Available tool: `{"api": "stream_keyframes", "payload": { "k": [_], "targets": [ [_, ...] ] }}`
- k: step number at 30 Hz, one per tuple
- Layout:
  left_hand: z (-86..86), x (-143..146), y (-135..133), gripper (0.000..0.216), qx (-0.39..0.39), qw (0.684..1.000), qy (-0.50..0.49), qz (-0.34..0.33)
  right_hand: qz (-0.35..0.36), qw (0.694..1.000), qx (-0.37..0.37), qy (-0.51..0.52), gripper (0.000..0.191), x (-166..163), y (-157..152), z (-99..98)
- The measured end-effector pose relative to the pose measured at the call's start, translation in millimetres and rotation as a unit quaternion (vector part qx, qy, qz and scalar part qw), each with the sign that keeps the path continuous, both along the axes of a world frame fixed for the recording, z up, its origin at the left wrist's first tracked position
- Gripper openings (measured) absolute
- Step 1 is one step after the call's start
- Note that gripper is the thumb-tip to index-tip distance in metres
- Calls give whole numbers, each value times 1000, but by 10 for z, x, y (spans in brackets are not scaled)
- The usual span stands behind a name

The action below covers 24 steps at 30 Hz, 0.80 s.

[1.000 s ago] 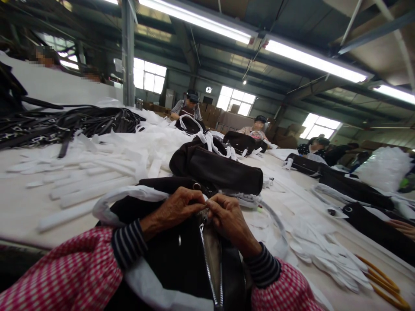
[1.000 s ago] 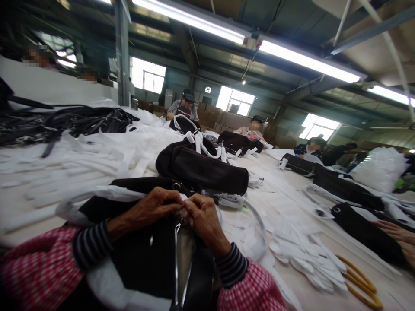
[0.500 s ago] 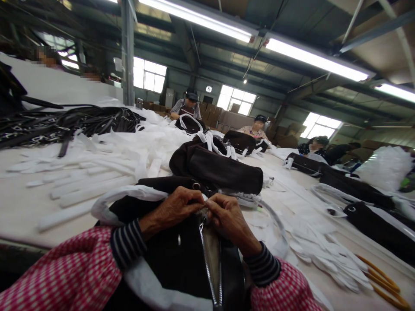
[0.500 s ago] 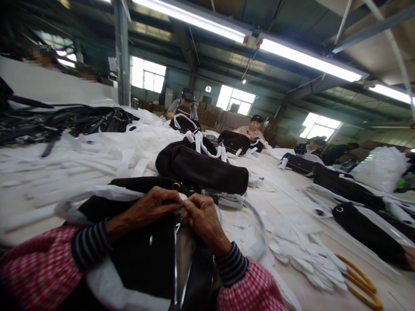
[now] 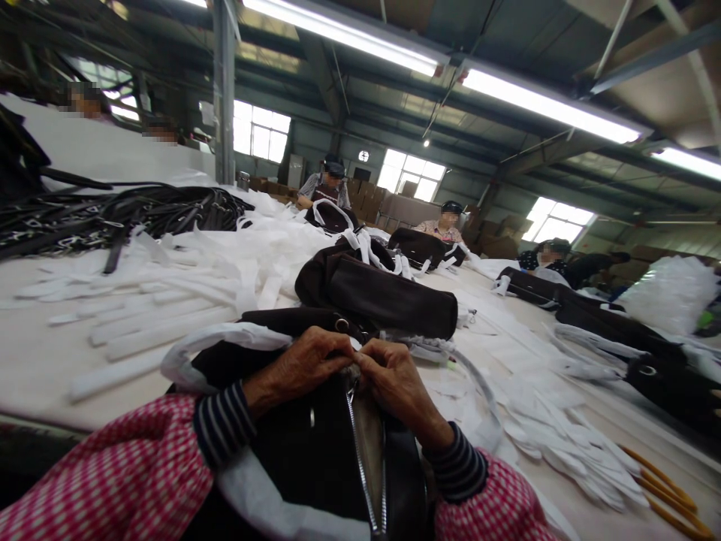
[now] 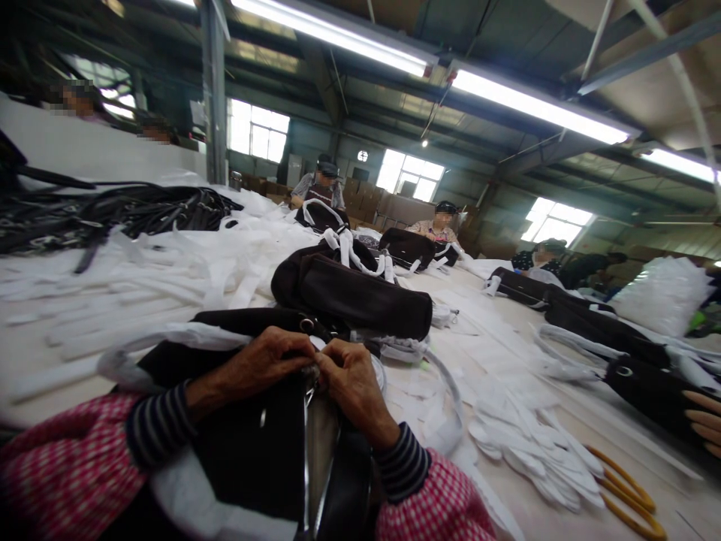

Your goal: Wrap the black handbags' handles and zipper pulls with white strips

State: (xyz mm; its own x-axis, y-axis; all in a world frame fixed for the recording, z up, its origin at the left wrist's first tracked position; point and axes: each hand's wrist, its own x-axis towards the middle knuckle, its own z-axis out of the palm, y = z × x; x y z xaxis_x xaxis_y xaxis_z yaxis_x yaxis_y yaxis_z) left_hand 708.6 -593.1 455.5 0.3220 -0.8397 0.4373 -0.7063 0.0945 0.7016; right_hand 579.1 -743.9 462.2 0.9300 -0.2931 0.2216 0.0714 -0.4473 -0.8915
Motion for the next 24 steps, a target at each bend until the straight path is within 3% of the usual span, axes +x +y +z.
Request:
{"api": "stream_keyframes", "payload": {
  "k": [6, 10, 16, 24],
  "targets": [
    [29, 2, 33, 20, 20, 998, 55, -16, -2, 997, -73, -23, 33, -24, -4, -2],
    [55, -12, 50, 28, 45, 990, 123, -46, 12, 1000, -8, -4, 30, -24, -25, -3],
    [94, -32, 52, 32, 45, 995, 87, -10, 12, 1000, 0, -13, 26, -8, -22, 2],
    [106, -38, 31, 35, 45, 988, 145, -13, -17, 996, 90, -21, 27, 15, 73, 17]
  ]
}}
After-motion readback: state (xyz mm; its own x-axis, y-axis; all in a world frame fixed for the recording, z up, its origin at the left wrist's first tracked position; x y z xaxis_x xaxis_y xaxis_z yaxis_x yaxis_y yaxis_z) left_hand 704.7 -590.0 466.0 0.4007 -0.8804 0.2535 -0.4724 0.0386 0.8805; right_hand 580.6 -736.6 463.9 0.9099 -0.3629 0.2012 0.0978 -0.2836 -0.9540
